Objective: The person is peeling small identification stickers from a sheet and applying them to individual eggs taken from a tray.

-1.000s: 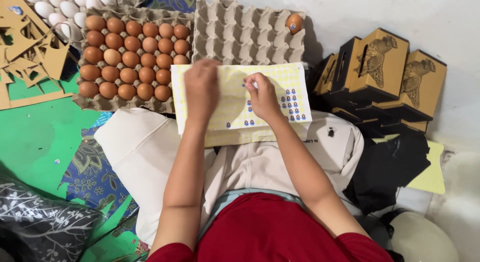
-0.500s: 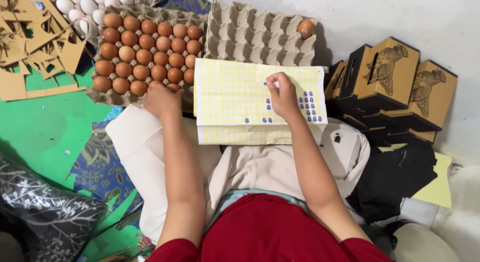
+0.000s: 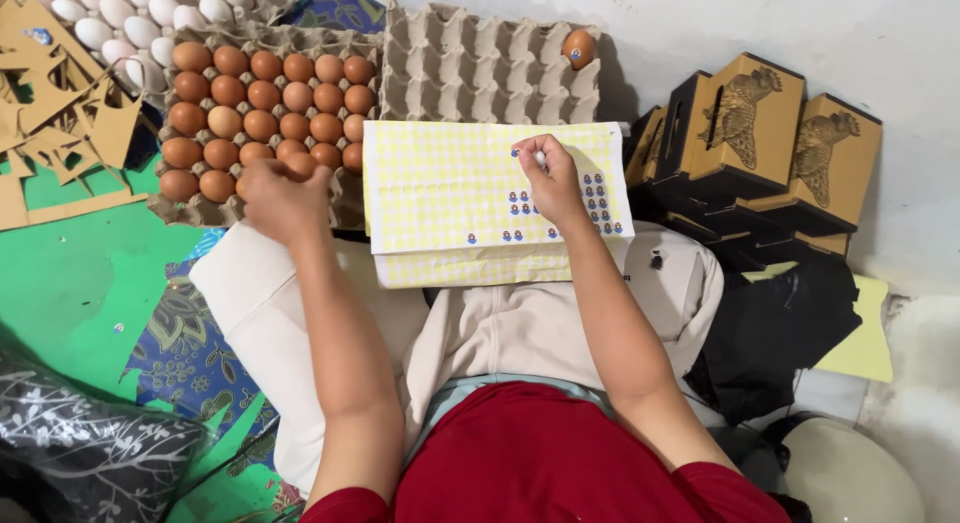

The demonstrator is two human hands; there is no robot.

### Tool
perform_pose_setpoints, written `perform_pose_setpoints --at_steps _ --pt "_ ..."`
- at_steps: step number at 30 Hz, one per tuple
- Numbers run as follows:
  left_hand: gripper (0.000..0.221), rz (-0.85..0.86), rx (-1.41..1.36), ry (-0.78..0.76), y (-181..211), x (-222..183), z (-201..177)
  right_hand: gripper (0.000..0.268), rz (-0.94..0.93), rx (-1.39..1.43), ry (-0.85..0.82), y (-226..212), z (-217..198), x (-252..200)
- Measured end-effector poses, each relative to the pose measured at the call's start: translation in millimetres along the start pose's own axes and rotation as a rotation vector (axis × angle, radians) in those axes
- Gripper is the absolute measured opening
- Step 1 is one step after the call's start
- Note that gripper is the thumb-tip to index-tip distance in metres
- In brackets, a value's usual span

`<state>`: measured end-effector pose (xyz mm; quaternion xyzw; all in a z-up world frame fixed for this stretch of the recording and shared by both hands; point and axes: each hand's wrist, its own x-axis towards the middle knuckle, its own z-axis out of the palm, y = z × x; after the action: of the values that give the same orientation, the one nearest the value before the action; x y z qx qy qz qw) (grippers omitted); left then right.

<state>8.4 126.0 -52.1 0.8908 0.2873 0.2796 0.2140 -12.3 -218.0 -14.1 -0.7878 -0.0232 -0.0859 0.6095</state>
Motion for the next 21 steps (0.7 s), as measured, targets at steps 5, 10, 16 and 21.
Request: perform_pose_setpoints --at_steps 5,10,16,21 --pt "0.045 -0.077 -0.757 -0.158 16 8 -18 0.006 0.052 0.231 0.067 5 -7 5" --pt "0.027 -0.468 -1.660 -0.658 88 -18 -49 0.007 0.069 0.380 0.058 -36 -7 -1" --pt "0.067 -0.611 -1.844 -1.248 125 -77 -29 0.012 0.007 0.285 -0.069 -69 0 -20" --pt "0.045 -0.384 -1.722 -1.201 145 -105 -38 0.014 -0.198 0.063 -0.017 -79 3 -27"
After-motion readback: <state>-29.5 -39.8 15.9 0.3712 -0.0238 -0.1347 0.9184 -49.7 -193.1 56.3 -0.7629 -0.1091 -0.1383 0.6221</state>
